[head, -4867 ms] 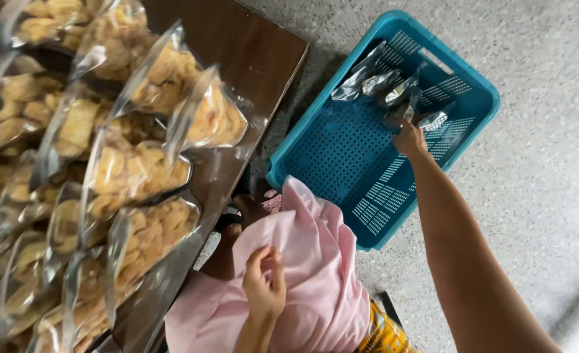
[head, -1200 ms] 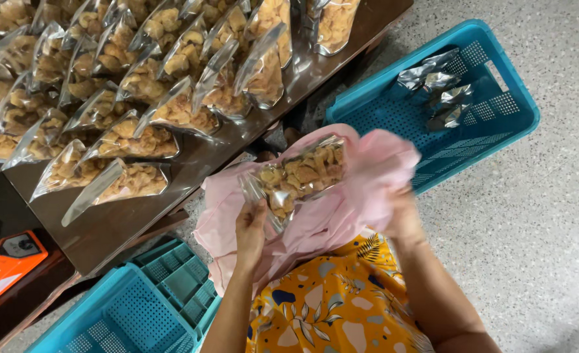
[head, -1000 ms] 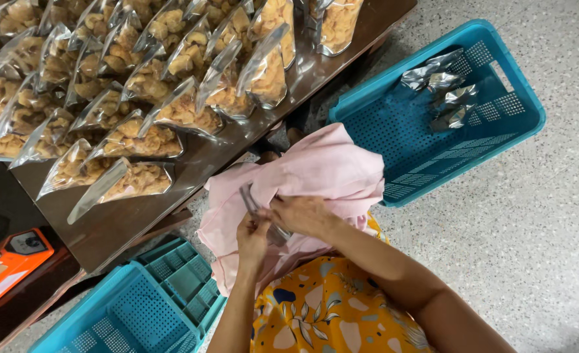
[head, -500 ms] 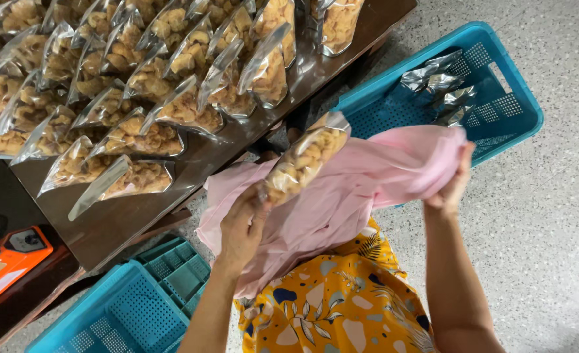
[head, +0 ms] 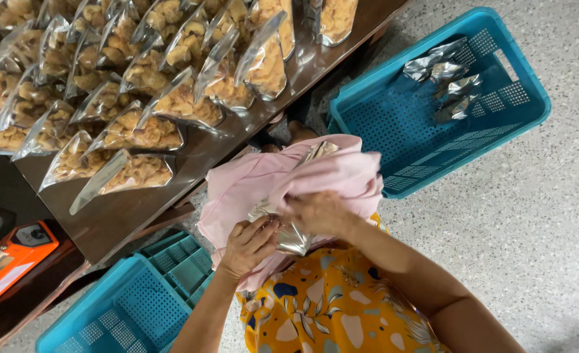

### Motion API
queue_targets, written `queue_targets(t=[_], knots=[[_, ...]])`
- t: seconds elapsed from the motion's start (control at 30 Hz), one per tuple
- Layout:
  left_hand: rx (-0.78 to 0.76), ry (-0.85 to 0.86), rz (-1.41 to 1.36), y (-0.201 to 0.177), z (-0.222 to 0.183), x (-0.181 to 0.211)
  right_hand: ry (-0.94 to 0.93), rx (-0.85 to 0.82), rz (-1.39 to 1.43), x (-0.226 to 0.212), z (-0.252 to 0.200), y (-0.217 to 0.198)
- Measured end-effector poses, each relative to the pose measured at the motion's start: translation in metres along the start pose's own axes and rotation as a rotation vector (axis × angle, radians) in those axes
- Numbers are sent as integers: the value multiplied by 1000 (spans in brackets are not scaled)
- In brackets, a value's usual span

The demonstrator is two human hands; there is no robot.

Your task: The person repeatedly picks up small transparent bags of snacks, wipes them with a pink cloth, and places them on a table. They also move a blue basket and an orange heat sealer on the table.

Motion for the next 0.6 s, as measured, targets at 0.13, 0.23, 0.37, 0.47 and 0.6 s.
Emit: queue_targets(t=[0.13,0.23,0.37,0.47,0.6], knots=[[49,-60,-33,2,-2,-3,67,305,-68,75,8,-6],[129,-71,16,-2,8,-6,338,286,119,166,1,13],[251,-184,-24,-22,35,-17,786,124,892,248,-46,46],[311,-161,122,-67,69,-22,795,527,1717,264,-95,16],[71,-32,-24,-81,124,-27,561,637,1989,227,-115,-71]])
Point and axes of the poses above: each hand's wrist, its own z-axis towards the middle knuckle, its own y-axis out of the palm, x = y × z, the point moved 10 cm from there along z, towards the middle knuckle, and after that the axes turned 6 degrees about y, right-handed, at the moved point
